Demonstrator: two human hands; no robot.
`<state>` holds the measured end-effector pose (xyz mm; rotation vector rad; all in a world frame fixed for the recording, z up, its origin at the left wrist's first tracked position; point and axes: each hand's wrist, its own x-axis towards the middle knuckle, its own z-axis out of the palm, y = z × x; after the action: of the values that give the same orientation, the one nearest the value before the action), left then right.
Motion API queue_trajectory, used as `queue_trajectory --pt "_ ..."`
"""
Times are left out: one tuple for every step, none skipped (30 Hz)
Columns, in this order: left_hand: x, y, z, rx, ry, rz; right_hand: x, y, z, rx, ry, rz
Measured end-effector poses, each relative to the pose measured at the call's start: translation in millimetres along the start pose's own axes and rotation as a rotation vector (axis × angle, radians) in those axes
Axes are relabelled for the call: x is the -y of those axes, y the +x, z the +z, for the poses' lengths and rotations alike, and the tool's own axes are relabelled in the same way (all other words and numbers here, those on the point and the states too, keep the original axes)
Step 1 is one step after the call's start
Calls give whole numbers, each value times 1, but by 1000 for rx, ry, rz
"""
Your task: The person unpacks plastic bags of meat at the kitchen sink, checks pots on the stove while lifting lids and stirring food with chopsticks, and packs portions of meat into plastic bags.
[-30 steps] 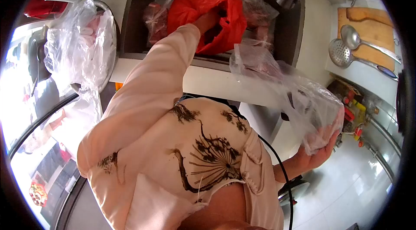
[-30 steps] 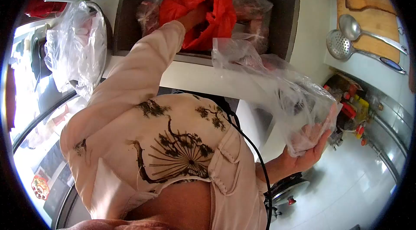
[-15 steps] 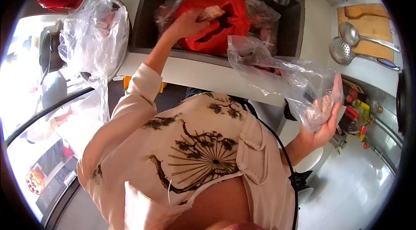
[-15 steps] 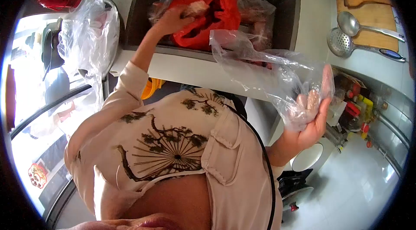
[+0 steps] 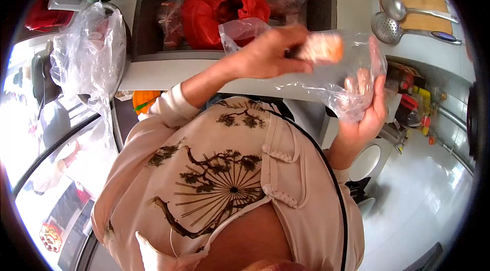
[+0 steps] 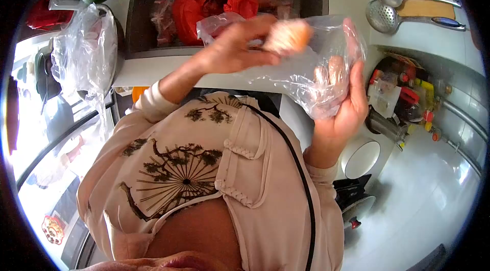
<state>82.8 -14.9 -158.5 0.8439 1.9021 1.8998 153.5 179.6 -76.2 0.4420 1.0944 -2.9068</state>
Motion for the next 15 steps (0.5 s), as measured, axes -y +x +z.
queue_trajectory --pt "4 5 8 0 263 161 -1 -4 0 -62 -65 -37" --pt "19 4 15 -38 467 171 -1 -7 -1 -127 -132 -70" --pt "17 4 17 -73 670 182 -2 -11 -1 -194 -200 -98" --pt "14 3 14 -58 662 177 -2 -15 1 -229 -185 -142" --pt "11 0 3 -26 524 104 0 -21 -3 -114 -47 -111" --pt "-3 -1 -10 8 385 27 2 -26 -6 -5 87 -65" --pt "-13 -4 -24 24 129 20 3 -32 -9 -31 95 -68" --pt "-17 -8 -44 36 -18 -9 4 -38 -11 -138 33 -94" --pt "-17 -13 -65 -54 -172 -40 4 -41 -13 -242 -28 -120" --pt "9 -14 -94 -54 -241 156 6 -41 -19 -159 99 -68" --pt "27 -12 -119 -84 -391 166 4 -44 -18 -173 109 -77" --pt "32 -9 -130 -170 -277 84 2 -45 -14 -307 33 -113" --pt "46 -5 -130 -244 4 -147 2 -46 -9 -436 -44 -145" --pt "69 -4 -130 -317 293 -374 3 -45 -5 -439 -34 -147" --pt "118 -1 -146 24 591 -335 4 -44 0 -533 1 -171"
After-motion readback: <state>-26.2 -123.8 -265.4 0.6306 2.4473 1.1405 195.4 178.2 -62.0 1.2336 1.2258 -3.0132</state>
